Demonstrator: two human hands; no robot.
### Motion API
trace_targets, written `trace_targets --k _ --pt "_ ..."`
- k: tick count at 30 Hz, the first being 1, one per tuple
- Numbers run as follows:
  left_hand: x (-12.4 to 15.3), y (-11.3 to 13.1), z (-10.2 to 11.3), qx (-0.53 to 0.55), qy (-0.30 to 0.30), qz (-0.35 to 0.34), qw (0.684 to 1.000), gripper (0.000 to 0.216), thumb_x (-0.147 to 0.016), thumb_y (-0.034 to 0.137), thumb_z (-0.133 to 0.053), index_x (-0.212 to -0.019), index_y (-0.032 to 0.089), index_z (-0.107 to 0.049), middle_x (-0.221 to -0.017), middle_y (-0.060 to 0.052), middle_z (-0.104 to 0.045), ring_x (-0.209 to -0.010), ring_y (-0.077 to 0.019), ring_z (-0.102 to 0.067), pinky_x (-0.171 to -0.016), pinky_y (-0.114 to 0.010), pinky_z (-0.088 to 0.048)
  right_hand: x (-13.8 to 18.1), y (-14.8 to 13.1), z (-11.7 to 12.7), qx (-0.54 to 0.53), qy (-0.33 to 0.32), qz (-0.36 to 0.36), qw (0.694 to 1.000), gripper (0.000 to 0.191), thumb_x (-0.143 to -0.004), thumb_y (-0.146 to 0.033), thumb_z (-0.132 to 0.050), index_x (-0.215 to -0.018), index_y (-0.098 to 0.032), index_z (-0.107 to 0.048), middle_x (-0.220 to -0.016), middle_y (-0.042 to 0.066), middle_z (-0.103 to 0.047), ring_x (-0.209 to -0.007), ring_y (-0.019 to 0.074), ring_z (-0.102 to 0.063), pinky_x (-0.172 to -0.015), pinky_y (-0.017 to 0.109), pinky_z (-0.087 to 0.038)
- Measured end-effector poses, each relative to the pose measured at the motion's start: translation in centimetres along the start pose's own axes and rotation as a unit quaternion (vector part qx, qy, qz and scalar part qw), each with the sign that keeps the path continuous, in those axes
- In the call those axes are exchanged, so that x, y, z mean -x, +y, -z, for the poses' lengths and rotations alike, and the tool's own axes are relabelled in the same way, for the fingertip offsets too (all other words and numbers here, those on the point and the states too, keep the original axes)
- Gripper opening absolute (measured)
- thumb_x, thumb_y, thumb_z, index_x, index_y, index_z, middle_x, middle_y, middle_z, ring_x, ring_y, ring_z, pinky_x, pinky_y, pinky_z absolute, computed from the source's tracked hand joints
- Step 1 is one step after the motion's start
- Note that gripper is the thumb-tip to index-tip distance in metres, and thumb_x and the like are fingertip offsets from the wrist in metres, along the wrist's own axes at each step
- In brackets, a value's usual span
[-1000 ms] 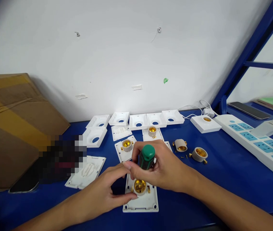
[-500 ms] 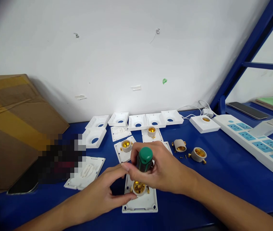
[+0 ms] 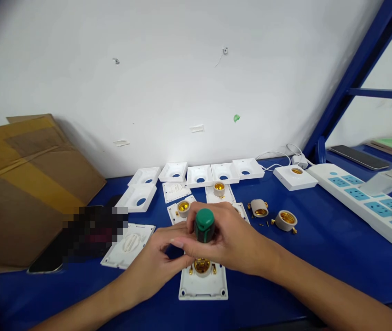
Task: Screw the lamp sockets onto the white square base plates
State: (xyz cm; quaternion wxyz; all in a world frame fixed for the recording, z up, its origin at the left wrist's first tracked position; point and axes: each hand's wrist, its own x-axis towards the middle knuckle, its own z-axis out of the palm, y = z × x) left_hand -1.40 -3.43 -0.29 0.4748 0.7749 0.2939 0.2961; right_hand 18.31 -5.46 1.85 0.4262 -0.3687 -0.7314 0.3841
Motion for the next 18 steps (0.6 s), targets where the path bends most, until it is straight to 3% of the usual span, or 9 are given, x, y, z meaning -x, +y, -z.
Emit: trace_targets --k 4,7,11,15,18 --pt "0.0 0.0 -0.2 -0.009 0.019 -0.006 1.0 0.018 -0.089 0.014 -0.071 -0.071 0.018 -0.07 -0.072 0.001 -0.068 -0.076 -0.0176 -0.063 -0.077 -0.029 -0.048 -0.1 -0.3 0.5 0.019 -0.025 -0.001 1.0 0.022 -0.088 -0.033 -0.082 -0.092 -0.022 -0.063 -0.065 -0.008 -0.052 -0.057 0.0094 -0.045 -0.054 0.025 -0.037" --pt "0.0 0.0 -0.2 -0.007 0.015 -0.01 1.0 0.017 -0.09 0.016 -0.072 -0.074 0.018 -0.072 -0.076 0.0 -0.071 -0.078 -0.0181 -0.065 -0.081 -0.03 -0.05 0.0 -0.7 1.2 0.018 -0.025 0.026 0.999 0.026 -0.09 -0.031 -0.079 -0.11 -0.025 -0.064 -0.086 -0.002 -0.063 -0.073 0.0136 -0.056 -0.065 0.028 -0.046" --pt "0.0 -0.1 -0.2 -0.02 0.011 -0.006 1.0 0.007 -0.091 0.02 -0.076 -0.085 0.019 -0.077 -0.082 -0.001 -0.073 -0.08 -0.0188 -0.065 -0.082 -0.031 -0.05 0.4 -1.3 2.2 -0.011 0.008 0.082 0.997 0.038 -0.096 -0.029 -0.075 -0.13 -0.033 -0.06 -0.111 0.003 -0.065 -0.097 0.0185 -0.064 -0.079 0.033 -0.053" --pt "0.1 -0.5 -0.2 -0.016 0.012 -0.008 1.0 0.005 -0.092 0.023 -0.078 -0.088 0.02 -0.078 -0.084 -0.002 -0.074 -0.079 -0.0184 -0.065 -0.079 -0.03 -0.05 0.5 -1.8 2.6 -0.003 0.021 0.133 0.991 0.017 -0.103 -0.028 -0.065 -0.12 -0.031 -0.068 -0.102 0.002 -0.068 -0.093 0.0181 -0.063 -0.08 0.036 -0.052" --pt "0.1 -0.7 -0.3 -0.011 0.016 -0.005 1.0 0.005 -0.091 0.022 -0.079 -0.087 0.019 -0.079 -0.083 -0.002 -0.073 -0.079 -0.0181 -0.064 -0.079 -0.03 -0.05 0.3 -2.1 2.8 -0.017 -0.005 0.142 0.99 0.015 -0.105 -0.027 -0.063 -0.117 -0.027 -0.072 -0.096 0.002 -0.07 -0.09 0.018 -0.062 -0.084 0.038 -0.05"
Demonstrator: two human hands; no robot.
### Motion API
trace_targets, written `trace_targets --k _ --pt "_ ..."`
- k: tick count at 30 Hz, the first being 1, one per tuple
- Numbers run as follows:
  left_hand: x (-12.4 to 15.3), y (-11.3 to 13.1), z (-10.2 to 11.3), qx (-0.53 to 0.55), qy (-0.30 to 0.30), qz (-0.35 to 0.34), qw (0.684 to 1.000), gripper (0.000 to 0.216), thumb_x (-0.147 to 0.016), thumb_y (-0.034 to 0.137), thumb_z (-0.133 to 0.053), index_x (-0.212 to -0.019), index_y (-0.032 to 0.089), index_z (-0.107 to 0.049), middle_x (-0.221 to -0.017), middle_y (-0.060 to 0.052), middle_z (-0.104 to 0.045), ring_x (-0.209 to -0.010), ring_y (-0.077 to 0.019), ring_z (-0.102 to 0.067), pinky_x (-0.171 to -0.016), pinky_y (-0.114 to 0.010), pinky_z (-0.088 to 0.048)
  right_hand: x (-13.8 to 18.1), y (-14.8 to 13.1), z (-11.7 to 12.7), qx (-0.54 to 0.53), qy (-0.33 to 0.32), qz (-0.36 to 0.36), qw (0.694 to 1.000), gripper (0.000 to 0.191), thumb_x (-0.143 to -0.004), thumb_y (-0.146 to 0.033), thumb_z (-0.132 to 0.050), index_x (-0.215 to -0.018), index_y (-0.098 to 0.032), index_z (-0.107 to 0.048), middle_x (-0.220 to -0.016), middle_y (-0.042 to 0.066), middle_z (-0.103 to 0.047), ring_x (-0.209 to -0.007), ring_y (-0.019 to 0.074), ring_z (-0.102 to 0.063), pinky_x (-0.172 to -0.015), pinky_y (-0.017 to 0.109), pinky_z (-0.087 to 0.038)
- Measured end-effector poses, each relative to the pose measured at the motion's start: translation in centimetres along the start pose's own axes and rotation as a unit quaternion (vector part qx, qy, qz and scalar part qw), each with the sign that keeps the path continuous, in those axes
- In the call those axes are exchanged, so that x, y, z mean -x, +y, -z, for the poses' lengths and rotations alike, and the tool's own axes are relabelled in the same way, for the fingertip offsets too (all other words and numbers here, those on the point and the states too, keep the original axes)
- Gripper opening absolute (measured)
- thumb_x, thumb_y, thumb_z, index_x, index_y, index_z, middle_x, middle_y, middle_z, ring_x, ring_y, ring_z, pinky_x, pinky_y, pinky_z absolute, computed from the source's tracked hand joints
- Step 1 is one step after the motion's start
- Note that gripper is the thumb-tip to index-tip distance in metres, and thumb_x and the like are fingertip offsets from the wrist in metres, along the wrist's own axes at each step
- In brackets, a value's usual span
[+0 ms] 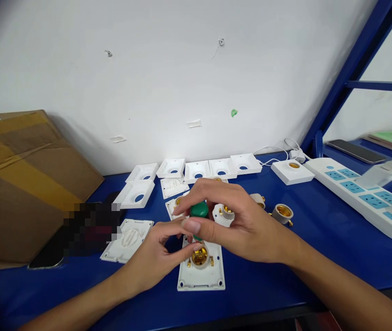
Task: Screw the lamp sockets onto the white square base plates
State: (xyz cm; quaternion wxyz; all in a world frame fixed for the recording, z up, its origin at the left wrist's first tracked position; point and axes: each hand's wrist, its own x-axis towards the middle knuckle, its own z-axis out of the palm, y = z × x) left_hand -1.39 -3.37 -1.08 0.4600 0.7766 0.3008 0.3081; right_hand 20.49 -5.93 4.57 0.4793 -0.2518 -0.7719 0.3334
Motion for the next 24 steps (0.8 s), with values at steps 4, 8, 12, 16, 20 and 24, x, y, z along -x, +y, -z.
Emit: trace_targets --k 4,8,12,16,20,24 --pt "0.06 -0.06 -0.03 0.007 0.007 0.0 1.0 0.005 -0.091 0.021 -0.077 -0.087 0.019 -0.079 -0.082 -0.001 -0.072 -0.08 -0.0176 -0.064 -0.079 -0.029 -0.049 -0.12 -0.44 0.62 -0.063 -0.074 -0.02 0.995 0.028 -0.107 -0.031 -0.059 -0.131 -0.022 -0.07 -0.109 0.006 -0.071 -0.099 0.0181 -0.064 -0.087 0.035 -0.053" --pt "0.09 -0.16 -0.09 0.022 0.01 0.012 1.0 0.007 -0.091 0.019 -0.077 -0.084 0.02 -0.078 -0.081 0.001 -0.074 -0.078 -0.0165 -0.065 -0.081 -0.028 -0.049 0.09 -0.6 1.07 -0.043 -0.104 -0.066 0.991 0.039 -0.111 -0.025 -0.051 -0.148 -0.029 -0.059 -0.122 0.005 -0.071 -0.11 0.0165 -0.066 -0.091 0.032 -0.054" --pt "0.01 -0.38 -0.17 0.031 0.012 0.004 0.999 0.009 -0.091 0.017 -0.077 -0.082 0.02 -0.075 -0.083 0.001 -0.076 -0.079 -0.0159 -0.066 -0.081 -0.027 -0.05 0.11 -0.17 0.89 -0.006 -0.077 -0.074 0.994 0.041 -0.11 -0.025 -0.053 -0.15 -0.033 -0.056 -0.121 0.002 -0.07 -0.11 0.014 -0.066 -0.09 0.028 -0.053" --pt "-0.01 -0.5 -0.22 0.039 0.014 -0.004 0.999 0.009 -0.091 0.015 -0.077 -0.083 0.02 -0.075 -0.083 0.002 -0.077 -0.078 -0.0146 -0.067 -0.079 -0.026 -0.05 -0.02 0.18 0.53 0.019 -0.051 -0.044 0.998 0.033 -0.108 -0.02 -0.056 -0.14 -0.03 -0.062 -0.115 0.0 -0.071 -0.102 0.0115 -0.066 -0.088 0.025 -0.052" --pt "0.07 -0.39 -0.18 0.036 0.006 0.003 0.999 0.008 -0.091 0.016 -0.077 -0.083 0.019 -0.077 -0.084 0.001 -0.077 -0.078 -0.0149 -0.067 -0.079 -0.026 -0.05 0.1 0.24 0.36 0.037 -0.056 -0.007 0.998 0.03 -0.107 -0.014 -0.055 -0.133 -0.023 -0.066 -0.114 0.002 -0.072 -0.097 0.0112 -0.064 -0.091 0.026 -0.05" --pt "0.16 -0.29 -0.11 0.03 0.008 0.009 0.999 0.003 -0.091 0.017 -0.077 -0.088 0.018 -0.079 -0.086 0.0 -0.077 -0.08 -0.0157 -0.067 -0.079 -0.026 -0.05 0.22 0.15 0.34 0.041 -0.063 0.007 0.997 0.035 -0.105 -0.008 -0.053 -0.136 -0.019 -0.065 -0.116 0.003 -0.073 -0.1 0.0127 -0.065 -0.096 0.029 -0.049"
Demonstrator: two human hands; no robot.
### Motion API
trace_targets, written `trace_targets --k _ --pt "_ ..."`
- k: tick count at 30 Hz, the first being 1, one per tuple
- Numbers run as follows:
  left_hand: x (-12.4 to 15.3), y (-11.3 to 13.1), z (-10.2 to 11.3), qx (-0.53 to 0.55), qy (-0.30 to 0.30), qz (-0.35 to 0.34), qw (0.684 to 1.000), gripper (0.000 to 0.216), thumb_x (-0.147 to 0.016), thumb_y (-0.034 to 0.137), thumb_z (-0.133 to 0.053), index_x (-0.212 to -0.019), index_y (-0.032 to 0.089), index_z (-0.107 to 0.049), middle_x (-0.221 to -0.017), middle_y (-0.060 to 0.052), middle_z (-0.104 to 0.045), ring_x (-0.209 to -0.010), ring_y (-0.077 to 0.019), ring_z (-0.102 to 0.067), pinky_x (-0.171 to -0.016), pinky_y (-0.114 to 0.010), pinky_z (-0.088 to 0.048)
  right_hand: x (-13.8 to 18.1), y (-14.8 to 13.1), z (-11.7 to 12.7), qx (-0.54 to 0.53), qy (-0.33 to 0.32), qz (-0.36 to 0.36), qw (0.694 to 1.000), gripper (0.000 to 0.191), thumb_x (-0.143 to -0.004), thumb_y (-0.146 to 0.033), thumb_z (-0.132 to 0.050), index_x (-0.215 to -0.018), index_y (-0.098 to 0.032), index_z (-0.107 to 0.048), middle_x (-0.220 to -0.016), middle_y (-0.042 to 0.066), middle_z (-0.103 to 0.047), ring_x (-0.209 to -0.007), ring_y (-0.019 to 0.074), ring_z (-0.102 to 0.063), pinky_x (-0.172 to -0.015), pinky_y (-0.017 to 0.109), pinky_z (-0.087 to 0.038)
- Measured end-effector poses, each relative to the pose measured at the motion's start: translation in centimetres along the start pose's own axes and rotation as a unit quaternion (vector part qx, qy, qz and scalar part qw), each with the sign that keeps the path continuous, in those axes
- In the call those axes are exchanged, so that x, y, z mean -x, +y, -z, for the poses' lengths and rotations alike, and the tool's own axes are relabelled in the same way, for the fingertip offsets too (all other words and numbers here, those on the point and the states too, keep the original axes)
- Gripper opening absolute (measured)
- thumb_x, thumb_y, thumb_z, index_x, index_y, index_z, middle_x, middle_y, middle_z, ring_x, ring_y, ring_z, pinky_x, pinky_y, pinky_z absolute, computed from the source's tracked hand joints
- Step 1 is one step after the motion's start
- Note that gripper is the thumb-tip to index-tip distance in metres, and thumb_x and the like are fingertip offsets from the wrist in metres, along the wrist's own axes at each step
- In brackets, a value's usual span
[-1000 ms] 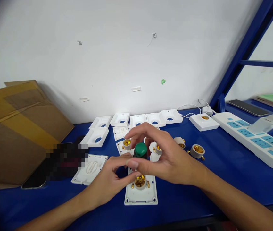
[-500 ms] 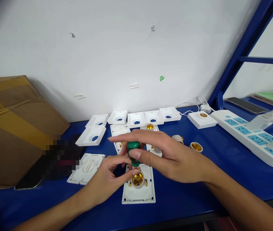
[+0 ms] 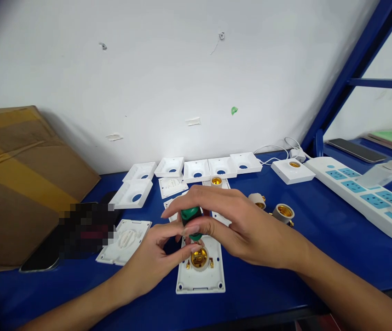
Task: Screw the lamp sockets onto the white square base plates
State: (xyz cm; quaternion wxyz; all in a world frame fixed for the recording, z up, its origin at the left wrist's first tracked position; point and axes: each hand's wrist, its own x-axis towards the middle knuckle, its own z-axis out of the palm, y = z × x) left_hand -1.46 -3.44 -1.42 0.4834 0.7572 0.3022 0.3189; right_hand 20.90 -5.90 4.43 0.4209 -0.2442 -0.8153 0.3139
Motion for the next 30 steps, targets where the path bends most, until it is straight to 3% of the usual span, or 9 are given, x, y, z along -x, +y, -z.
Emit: trace_targets --k 4,12,20,25,30 --pt "0.0 -0.07 -0.04 0.001 0.005 -0.002 1.0 0.003 -0.09 0.017 -0.078 -0.089 0.018 -0.079 -0.084 0.0 -0.076 -0.078 -0.015 -0.066 -0.078 -0.025 -0.05 -0.12 -0.02 0.0 -0.004 -0.001 0.002 1.0 0.036 -0.104 -0.006 -0.052 -0.135 -0.018 -0.066 -0.115 0.003 -0.073 -0.1 0.013 -0.066 -0.098 0.031 -0.048" --pt "-0.02 -0.01 -0.07 -0.003 -0.002 -0.014 1.0 0.007 -0.092 0.016 -0.076 -0.085 0.019 -0.077 -0.083 0.001 -0.077 -0.076 -0.0147 -0.066 -0.078 -0.026 -0.05 -0.15 -0.11 -0.1 0.006 0.015 0.001 1.0 0.03 -0.105 -0.014 -0.06 -0.133 -0.02 -0.068 -0.112 0.003 -0.075 -0.094 0.0111 -0.066 -0.087 0.026 -0.051" --pt "0.1 -0.08 -0.17 -0.015 0.008 -0.019 1.0 0.009 -0.092 0.015 -0.075 -0.084 0.02 -0.077 -0.084 0.001 -0.077 -0.078 -0.016 -0.068 -0.077 -0.026 -0.051 0.05 -0.54 0.26 0.014 0.006 -0.027 1.0 0.04 -0.105 -0.017 -0.061 -0.143 -0.029 -0.063 -0.126 0.005 -0.076 -0.112 0.018 -0.069 -0.094 0.034 -0.054" --pt "0.12 0.09 -0.13 -0.021 0.006 -0.019 1.0 0.006 -0.093 0.016 -0.074 -0.09 0.02 -0.079 -0.086 -0.001 -0.077 -0.082 -0.0182 -0.07 -0.079 -0.028 -0.052 0.01 -0.52 0.27 0.028 -0.001 -0.005 1.0 0.042 -0.103 -0.015 -0.064 -0.143 -0.028 -0.064 -0.122 0.004 -0.077 -0.106 0.0183 -0.069 -0.104 0.04 -0.05" --pt "-0.07 0.35 -0.09 -0.026 -0.011 -0.018 0.999 0.008 -0.094 0.018 -0.071 -0.092 0.018 -0.078 -0.087 -0.003 -0.076 -0.084 -0.0199 -0.07 -0.081 -0.029 -0.052 0.02 -0.04 0.02 0.034 0.024 0.018 0.999 0.041 -0.099 -0.017 -0.071 -0.138 -0.027 -0.067 -0.112 0.004 -0.078 -0.096 0.0189 -0.067 -0.094 0.041 -0.053"
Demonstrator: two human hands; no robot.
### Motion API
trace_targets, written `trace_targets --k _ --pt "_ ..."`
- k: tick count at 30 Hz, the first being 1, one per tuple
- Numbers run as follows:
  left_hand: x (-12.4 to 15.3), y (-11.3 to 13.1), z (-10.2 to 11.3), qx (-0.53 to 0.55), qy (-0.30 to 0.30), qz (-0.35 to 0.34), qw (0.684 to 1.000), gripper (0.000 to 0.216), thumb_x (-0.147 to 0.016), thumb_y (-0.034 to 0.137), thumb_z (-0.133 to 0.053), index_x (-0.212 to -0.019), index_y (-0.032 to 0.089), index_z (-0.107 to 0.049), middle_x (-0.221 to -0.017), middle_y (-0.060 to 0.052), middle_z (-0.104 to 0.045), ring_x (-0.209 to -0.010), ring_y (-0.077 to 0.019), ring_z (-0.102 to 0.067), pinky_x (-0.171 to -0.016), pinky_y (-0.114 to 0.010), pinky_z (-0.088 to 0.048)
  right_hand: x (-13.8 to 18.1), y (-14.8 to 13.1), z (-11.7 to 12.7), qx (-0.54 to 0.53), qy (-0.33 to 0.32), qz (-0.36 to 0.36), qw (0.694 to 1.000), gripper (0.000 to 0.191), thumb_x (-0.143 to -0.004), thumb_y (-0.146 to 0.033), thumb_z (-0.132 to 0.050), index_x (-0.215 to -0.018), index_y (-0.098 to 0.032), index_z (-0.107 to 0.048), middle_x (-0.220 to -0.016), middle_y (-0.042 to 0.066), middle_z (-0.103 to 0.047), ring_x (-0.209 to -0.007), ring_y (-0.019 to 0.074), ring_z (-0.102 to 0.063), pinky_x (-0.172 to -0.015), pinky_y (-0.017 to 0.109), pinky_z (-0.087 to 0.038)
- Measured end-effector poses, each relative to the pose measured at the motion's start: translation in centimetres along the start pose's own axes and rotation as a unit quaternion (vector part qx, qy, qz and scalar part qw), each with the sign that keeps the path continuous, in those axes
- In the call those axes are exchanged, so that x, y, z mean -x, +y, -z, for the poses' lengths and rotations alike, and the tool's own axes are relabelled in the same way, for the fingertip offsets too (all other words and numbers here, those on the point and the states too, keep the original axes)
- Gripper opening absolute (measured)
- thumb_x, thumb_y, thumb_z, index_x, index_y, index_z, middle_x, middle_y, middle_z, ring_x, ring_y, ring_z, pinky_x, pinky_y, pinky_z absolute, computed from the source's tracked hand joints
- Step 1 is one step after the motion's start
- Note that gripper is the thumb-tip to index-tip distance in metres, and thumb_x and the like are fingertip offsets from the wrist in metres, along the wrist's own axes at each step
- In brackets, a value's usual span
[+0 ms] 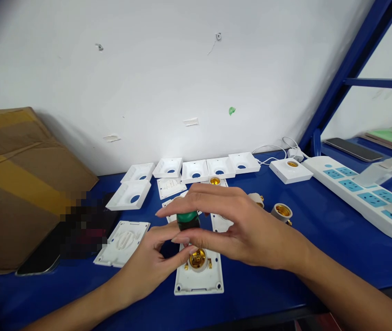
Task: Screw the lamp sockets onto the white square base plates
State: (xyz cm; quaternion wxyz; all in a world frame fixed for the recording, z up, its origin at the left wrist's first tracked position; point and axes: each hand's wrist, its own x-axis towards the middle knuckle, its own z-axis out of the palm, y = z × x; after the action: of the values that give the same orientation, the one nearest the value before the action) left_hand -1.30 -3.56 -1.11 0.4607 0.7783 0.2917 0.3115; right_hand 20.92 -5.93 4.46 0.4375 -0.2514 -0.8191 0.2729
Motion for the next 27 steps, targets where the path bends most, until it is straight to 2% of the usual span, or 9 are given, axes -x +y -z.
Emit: trace_targets --k 2,7,13,15,18,20,25,27 --pt "0.0 0.1 0.0 -0.003 0.003 -0.005 1.0 0.009 -0.094 0.017 -0.07 -0.088 0.018 -0.077 -0.082 -0.002 -0.074 -0.079 -0.0183 -0.067 -0.078 -0.028 -0.051 0.1 -0.1 0.0 0.013 -0.001 0.0 1.0 0.043 -0.099 -0.019 -0.072 -0.14 -0.028 -0.065 -0.11 0.004 -0.077 -0.091 0.0183 -0.066 -0.09 0.04 -0.054" --pt "0.2 -0.1 0.0 -0.012 0.017 -0.007 1.0 0.008 -0.092 0.016 -0.072 -0.087 0.019 -0.077 -0.08 -0.001 -0.072 -0.076 -0.0168 -0.064 -0.074 -0.026 -0.049 0.1 -0.6 0.3 0.046 -0.021 -0.019 0.999 0.043 -0.104 -0.021 -0.063 -0.146 -0.027 -0.061 -0.122 0.007 -0.075 -0.106 0.0207 -0.066 -0.095 0.041 -0.054" --pt "0.1 -0.2 -0.2 -0.013 0.014 -0.014 1.0 0.01 -0.093 0.015 -0.07 -0.089 0.018 -0.078 -0.08 -0.002 -0.072 -0.076 -0.0162 -0.063 -0.072 -0.025 -0.049 -0.2 0.1 -0.3 0.102 0.049 -0.01 0.994 0.024 -0.098 -0.026 -0.074 -0.122 -0.025 -0.069 -0.102 0.004 -0.073 -0.085 0.0169 -0.062 -0.081 0.034 -0.055" --pt "0.1 -0.1 -0.2 -0.013 0.013 -0.013 1.0 0.009 -0.094 0.016 -0.07 -0.089 0.017 -0.078 -0.081 -0.002 -0.072 -0.076 -0.0164 -0.063 -0.072 -0.026 -0.049 -0.1 0.2 -0.3 0.105 0.041 -0.012 0.994 0.03 -0.1 -0.026 -0.071 -0.13 -0.024 -0.066 -0.104 0.004 -0.072 -0.089 0.0174 -0.062 -0.08 0.034 -0.055" --pt "0.1 0.0 -0.1 -0.014 0.015 -0.012 1.0 0.009 -0.093 0.016 -0.07 -0.088 0.018 -0.077 -0.08 -0.001 -0.072 -0.076 -0.0166 -0.064 -0.073 -0.026 -0.049 0.1 -0.1 -0.2 0.056 0.001 -0.01 0.998 0.044 -0.105 -0.023 -0.062 -0.148 -0.024 -0.057 -0.116 0.007 -0.071 -0.105 0.0196 -0.064 -0.088 0.036 -0.056" --pt "0.1 0.0 0.0 -0.011 0.017 -0.016 1.0 0.009 -0.092 0.014 -0.07 -0.087 0.019 -0.076 -0.078 0.0 -0.071 -0.074 -0.0156 -0.063 -0.072 -0.025 -0.049 0.1 -0.3 -0.3 0.022 -0.01 -0.005 1.0 0.045 -0.106 -0.019 -0.058 -0.151 -0.023 -0.055 -0.12 0.008 -0.073 -0.108 0.0189 -0.066 -0.091 0.036 -0.055" --pt "0.2 0.0 0.0 -0.009 0.011 -0.03 0.999 0.013 -0.092 0.014 -0.069 -0.08 0.019 -0.072 -0.076 0.001 -0.071 -0.073 -0.0156 -0.063 -0.072 -0.026 -0.049 0.0 -0.1 -0.8 0.016 0.037 0.026 0.999 0.037 -0.098 -0.018 -0.073 -0.135 -0.023 -0.066 -0.099 0.002 -0.073 -0.086 0.0151 -0.065 -0.079 0.031 -0.054" --pt "0.2 0.0 0.0 -0.01 0.012 -0.029 0.999 0.015 -0.091 0.014 -0.069 -0.077 0.019 -0.071 -0.076 0.001 -0.071 -0.074 -0.0164 -0.064 -0.074 -0.027 -0.05 -0.1 0.1 -0.8 0.018 0.037 0.032 0.999 0.034 -0.098 -0.019 -0.073 -0.132 -0.024 -0.067 -0.097 0.002 -0.071 -0.085 0.0156 -0.063 -0.078 0.032 -0.054"
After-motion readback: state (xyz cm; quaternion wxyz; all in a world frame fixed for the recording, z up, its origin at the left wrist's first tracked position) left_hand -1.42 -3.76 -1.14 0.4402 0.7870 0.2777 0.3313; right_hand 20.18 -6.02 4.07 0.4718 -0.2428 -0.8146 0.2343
